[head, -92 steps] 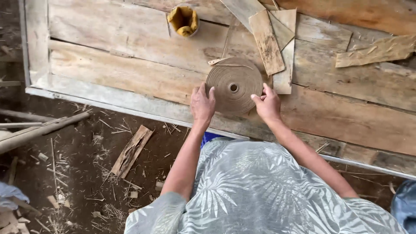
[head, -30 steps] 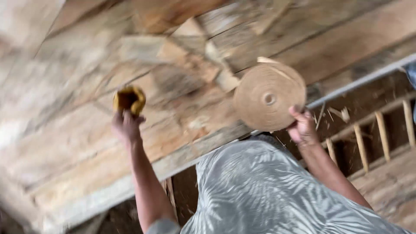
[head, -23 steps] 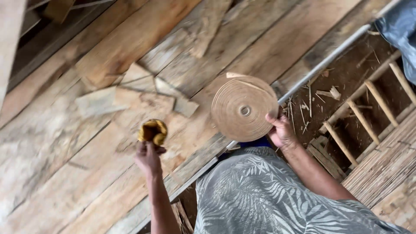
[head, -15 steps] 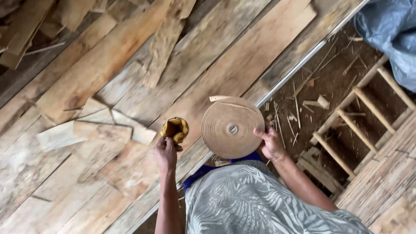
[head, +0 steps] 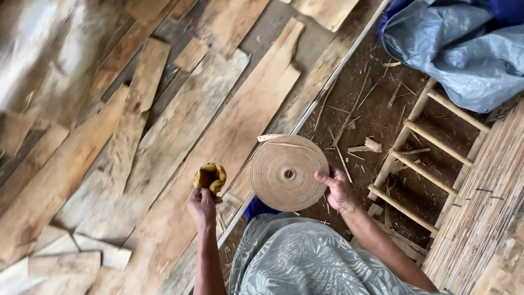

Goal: Trimming thin wood strips with a utility knife and fitting them into gaps on a wooden panel.

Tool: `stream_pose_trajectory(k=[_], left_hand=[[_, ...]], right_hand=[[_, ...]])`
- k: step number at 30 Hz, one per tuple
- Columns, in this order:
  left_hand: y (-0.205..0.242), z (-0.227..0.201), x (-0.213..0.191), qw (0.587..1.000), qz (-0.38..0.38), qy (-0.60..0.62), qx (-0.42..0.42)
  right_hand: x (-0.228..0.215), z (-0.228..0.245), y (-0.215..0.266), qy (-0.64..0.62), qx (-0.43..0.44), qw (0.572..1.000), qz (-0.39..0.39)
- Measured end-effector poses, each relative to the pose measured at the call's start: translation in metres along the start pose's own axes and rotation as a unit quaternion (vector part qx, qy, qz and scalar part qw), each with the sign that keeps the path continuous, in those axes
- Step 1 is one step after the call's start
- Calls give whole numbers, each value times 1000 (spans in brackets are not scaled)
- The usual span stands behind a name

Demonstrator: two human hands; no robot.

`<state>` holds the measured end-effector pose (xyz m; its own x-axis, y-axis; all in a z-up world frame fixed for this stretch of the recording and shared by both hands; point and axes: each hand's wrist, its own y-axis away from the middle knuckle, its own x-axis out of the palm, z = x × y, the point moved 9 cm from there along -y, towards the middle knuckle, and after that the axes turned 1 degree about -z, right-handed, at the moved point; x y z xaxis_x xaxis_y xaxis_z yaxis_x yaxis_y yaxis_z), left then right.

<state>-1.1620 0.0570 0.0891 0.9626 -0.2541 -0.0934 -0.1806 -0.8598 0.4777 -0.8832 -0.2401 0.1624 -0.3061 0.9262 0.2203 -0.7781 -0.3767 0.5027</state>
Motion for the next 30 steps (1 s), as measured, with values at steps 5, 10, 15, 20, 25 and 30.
stream_pose_trajectory(k=[5, 10, 15, 20, 25, 30], left_hand=[[-34, 3, 67, 1000, 13, -18, 17], [-76, -19, 158, 1000, 19, 7, 11], [-91, -72, 255, 986, 36, -157, -34], [-119, -80, 334, 995, 61, -54, 51], [-130, -82, 395, 999, 33, -10, 41], [-140, -81, 460, 997, 3, 9, 71]], right_hand=[[-45, -10, -53, -12, 22, 999, -47], [-49, 57, -109, -28, 27, 997, -63], [-93, 87, -178, -42, 30, 995, -91], [-130, 131, -233, -62, 29, 988, -137], [-188, 149, -309, -77, 34, 989, -122], [-229, 189, -413, -75, 33, 995, -51]])
